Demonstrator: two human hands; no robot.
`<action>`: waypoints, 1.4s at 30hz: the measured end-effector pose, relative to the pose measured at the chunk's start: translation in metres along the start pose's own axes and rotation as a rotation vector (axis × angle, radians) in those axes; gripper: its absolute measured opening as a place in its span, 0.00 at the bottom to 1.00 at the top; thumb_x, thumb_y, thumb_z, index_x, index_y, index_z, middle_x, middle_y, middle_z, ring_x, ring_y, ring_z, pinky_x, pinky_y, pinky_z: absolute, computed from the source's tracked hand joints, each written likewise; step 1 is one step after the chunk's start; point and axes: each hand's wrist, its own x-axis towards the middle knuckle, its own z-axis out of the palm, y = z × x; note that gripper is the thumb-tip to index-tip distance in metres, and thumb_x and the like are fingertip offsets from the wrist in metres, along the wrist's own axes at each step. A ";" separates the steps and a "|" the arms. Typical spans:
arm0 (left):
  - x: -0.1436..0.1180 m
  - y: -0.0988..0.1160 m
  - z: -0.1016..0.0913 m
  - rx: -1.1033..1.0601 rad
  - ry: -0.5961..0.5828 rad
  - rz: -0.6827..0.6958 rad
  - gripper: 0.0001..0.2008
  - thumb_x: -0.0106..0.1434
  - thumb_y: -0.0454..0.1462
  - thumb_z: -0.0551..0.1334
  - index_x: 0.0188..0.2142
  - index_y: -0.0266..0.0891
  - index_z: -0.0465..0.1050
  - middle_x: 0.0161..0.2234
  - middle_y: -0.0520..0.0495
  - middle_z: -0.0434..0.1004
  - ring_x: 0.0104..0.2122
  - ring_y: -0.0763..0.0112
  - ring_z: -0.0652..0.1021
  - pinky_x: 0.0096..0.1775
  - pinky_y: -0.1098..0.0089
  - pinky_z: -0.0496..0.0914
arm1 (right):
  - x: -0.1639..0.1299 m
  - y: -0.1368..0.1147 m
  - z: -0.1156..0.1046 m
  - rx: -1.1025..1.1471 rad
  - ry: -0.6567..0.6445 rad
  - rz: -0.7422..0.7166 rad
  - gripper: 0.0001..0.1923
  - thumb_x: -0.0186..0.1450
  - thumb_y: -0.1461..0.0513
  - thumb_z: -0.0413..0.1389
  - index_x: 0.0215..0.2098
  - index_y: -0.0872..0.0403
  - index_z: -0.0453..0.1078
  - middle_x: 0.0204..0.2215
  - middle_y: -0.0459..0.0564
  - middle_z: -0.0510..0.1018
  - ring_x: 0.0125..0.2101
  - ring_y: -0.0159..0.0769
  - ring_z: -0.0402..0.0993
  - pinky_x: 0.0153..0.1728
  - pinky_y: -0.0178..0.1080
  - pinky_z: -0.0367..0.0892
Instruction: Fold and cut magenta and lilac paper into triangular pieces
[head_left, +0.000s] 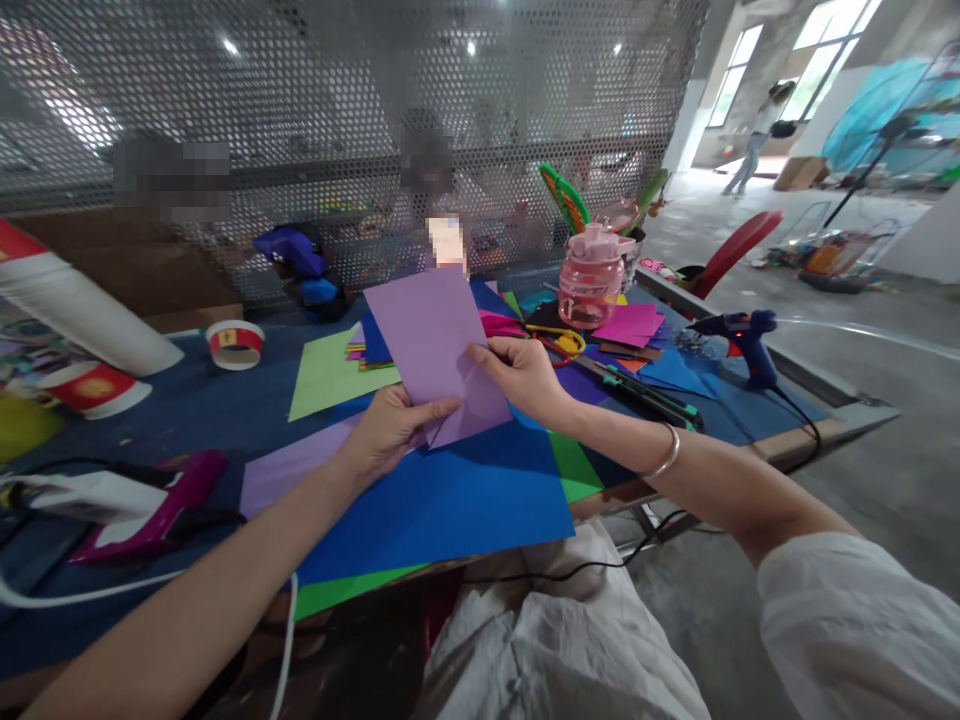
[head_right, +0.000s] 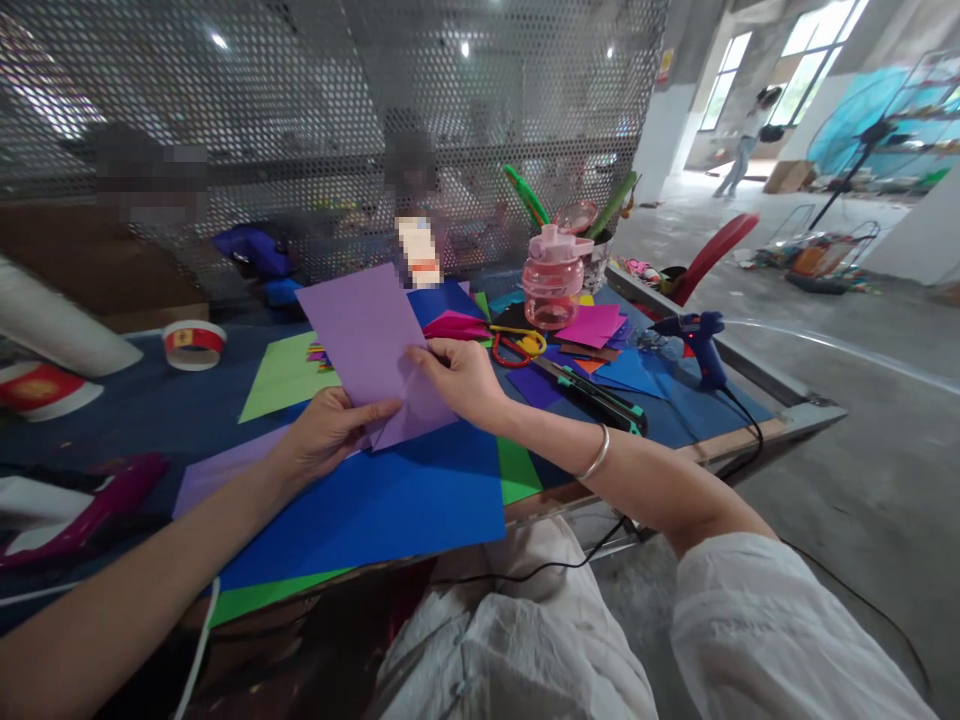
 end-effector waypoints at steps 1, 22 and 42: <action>0.000 0.000 0.000 -0.004 0.006 0.000 0.26 0.31 0.39 0.86 0.33 0.38 0.87 0.32 0.45 0.88 0.31 0.65 0.85 0.38 0.69 0.81 | 0.000 0.001 0.000 0.008 0.000 -0.011 0.30 0.63 0.36 0.55 0.21 0.51 0.60 0.22 0.41 0.55 0.25 0.28 0.49 0.25 0.36 0.47; -0.001 0.001 -0.003 -0.014 0.088 0.148 0.22 0.34 0.36 0.82 0.32 0.38 0.85 0.34 0.44 0.89 0.39 0.54 0.86 0.48 0.58 0.81 | -0.008 0.010 0.004 -0.145 -0.169 0.041 0.29 0.64 0.38 0.56 0.22 0.52 0.61 0.21 0.41 0.59 0.25 0.27 0.53 0.25 0.35 0.47; -0.001 -0.001 -0.010 0.160 -0.057 0.058 0.14 0.41 0.40 0.80 0.27 0.37 0.83 0.24 0.46 0.84 0.23 0.66 0.80 0.28 0.69 0.77 | -0.001 0.005 -0.003 -0.147 -0.119 -0.082 0.24 0.65 0.44 0.56 0.24 0.54 0.65 0.23 0.44 0.64 0.25 0.28 0.56 0.25 0.35 0.50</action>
